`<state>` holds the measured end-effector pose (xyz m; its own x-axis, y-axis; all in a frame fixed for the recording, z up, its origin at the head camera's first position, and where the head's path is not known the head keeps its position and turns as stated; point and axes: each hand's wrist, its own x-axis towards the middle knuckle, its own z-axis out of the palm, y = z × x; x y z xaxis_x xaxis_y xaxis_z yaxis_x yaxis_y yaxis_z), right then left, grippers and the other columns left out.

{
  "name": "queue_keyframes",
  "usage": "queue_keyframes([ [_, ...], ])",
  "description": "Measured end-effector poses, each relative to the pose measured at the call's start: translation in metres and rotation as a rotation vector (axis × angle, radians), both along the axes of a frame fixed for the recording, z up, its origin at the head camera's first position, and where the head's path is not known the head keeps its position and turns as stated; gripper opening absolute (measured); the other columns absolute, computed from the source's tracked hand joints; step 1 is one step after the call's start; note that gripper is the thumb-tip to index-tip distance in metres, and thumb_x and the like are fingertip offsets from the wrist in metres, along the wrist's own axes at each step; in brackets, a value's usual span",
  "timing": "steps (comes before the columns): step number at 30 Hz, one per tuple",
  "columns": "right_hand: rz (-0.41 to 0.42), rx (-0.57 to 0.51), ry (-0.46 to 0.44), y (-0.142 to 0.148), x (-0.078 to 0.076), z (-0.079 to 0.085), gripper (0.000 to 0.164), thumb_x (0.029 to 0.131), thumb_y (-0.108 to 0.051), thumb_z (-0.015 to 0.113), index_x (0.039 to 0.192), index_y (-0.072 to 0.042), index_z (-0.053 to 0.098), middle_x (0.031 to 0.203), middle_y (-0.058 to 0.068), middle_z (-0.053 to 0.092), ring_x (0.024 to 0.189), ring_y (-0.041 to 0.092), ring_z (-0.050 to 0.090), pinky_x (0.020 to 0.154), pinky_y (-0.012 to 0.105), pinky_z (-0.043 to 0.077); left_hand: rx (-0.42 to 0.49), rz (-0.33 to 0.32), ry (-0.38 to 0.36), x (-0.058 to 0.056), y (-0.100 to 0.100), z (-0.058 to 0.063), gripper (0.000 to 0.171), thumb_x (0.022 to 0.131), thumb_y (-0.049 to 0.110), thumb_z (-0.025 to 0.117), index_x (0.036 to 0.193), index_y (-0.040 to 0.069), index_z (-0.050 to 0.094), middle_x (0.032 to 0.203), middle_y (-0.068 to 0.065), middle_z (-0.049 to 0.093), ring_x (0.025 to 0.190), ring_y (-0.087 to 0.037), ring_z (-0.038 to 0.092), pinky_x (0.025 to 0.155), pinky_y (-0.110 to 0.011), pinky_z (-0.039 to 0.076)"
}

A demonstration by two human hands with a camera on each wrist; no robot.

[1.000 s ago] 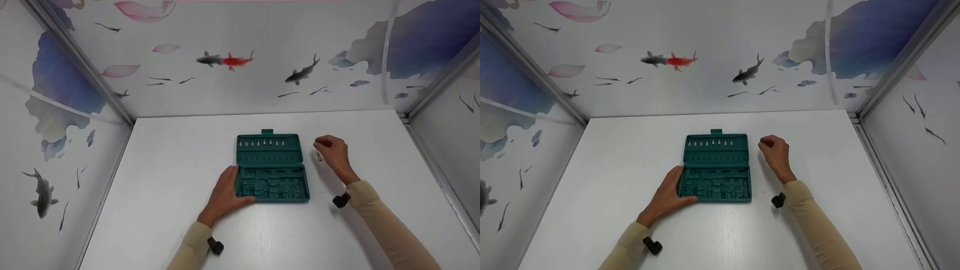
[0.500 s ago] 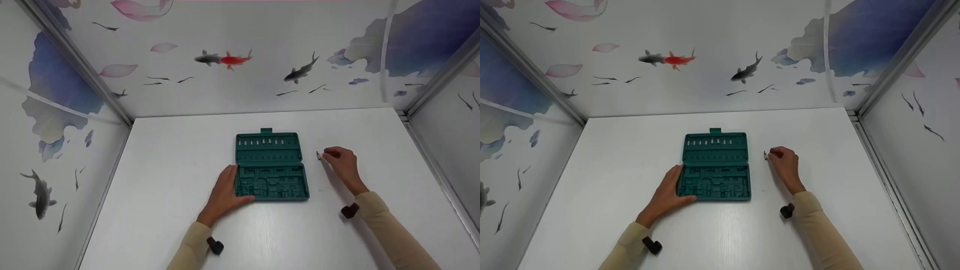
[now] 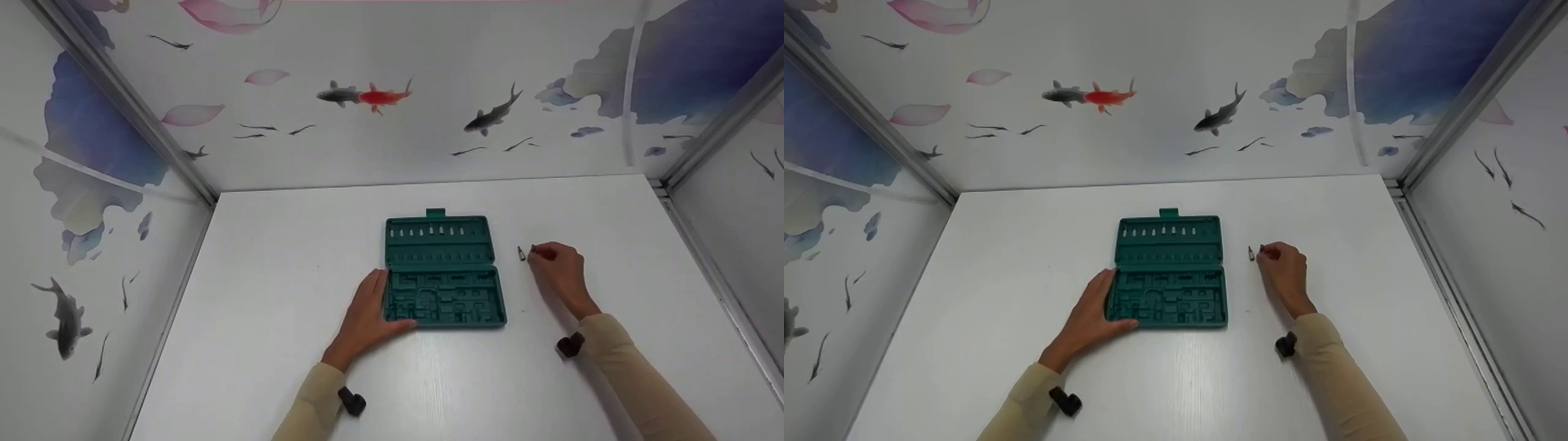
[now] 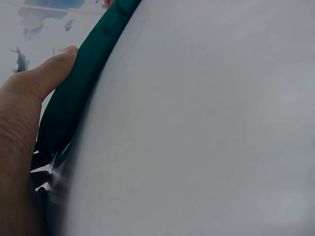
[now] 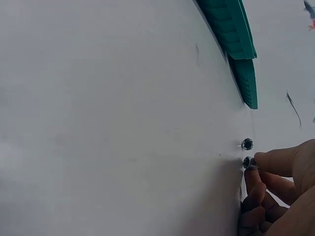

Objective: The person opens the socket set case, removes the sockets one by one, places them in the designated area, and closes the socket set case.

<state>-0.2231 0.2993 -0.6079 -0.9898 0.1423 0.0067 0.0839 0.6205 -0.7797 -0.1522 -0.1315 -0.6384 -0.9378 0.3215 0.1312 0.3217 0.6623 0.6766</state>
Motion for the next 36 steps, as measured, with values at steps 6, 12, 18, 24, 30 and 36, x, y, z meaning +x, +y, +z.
queue_keyframes([
  [6,-0.018,-0.002,0.002,-0.0007,-0.0028,0.0001,0.028,0.108,-0.018,0.070,0.124,0.003,0.078,0.122,0.023,0.075,0.109,0.035,0.065,0.092,0.037,0.052,-0.012,-0.002,-0.007,-0.0012,0.0006,0.0011,0.129,0.085,0.076,0.082,0.175,0.005,0.023,0.179,-0.012,0.029,0.163,-0.028,0.029,0.132,-0.050,0.029],
  [12,-0.032,0.022,0.023,-0.0012,-0.0049,-0.0031,0.027,0.107,-0.022,0.072,0.120,0.000,0.082,0.117,0.020,0.079,0.107,0.033,0.069,0.088,0.034,0.053,-0.019,0.011,-0.016,-0.0014,0.0018,0.0014,0.127,0.086,0.075,0.081,0.176,0.007,0.023,0.179,-0.012,0.028,0.164,-0.028,0.028,0.132,-0.050,0.029],
  [18,-0.021,0.037,0.062,-0.0016,-0.0058,-0.0053,0.024,0.106,-0.020,0.074,0.114,0.000,0.084,0.110,0.018,0.080,0.101,0.031,0.070,0.082,0.028,0.050,-0.025,0.019,-0.023,-0.0013,0.0026,0.0009,0.127,0.086,0.076,0.081,0.176,0.009,0.021,0.179,-0.009,0.028,0.163,-0.025,0.029,0.132,-0.048,0.029],
  [24,-0.027,0.024,0.048,-0.0041,-0.0043,-0.0080,0.024,0.107,-0.019,0.073,0.115,0.001,0.084,0.114,0.020,0.080,0.105,0.034,0.069,0.091,0.040,0.052,-0.012,0.013,-0.018,0.0002,0.0016,-0.0027,0.128,0.085,0.077,0.081,0.176,0.009,0.022,0.179,-0.008,0.029,0.162,-0.025,0.029,0.132,-0.048,0.029],
  [30,-0.026,0.010,0.044,-0.0052,-0.0025,-0.0074,0.027,0.109,-0.023,0.072,0.118,0.000,0.083,0.116,0.018,0.080,0.105,0.032,0.068,0.089,0.035,0.054,-0.017,0.009,-0.015,-0.0004,0.0006,-0.0038,0.129,0.085,0.078,0.080,0.176,0.008,0.022,0.179,-0.010,0.028,0.163,-0.026,0.029,0.132,-0.049,0.029],
  [36,-0.018,-0.005,0.064,-0.0040,-0.0064,0.0009,0.031,0.110,-0.025,0.072,0.124,0.002,0.080,0.118,0.020,0.078,0.105,0.031,0.067,0.080,0.014,0.049,0.004,0.006,0.002,0.0002,0.0001,-0.0037,0.127,0.085,0.075,0.083,0.176,0.008,0.024,0.178,-0.009,0.030,0.162,-0.027,0.031,0.131,-0.052,0.031],
])
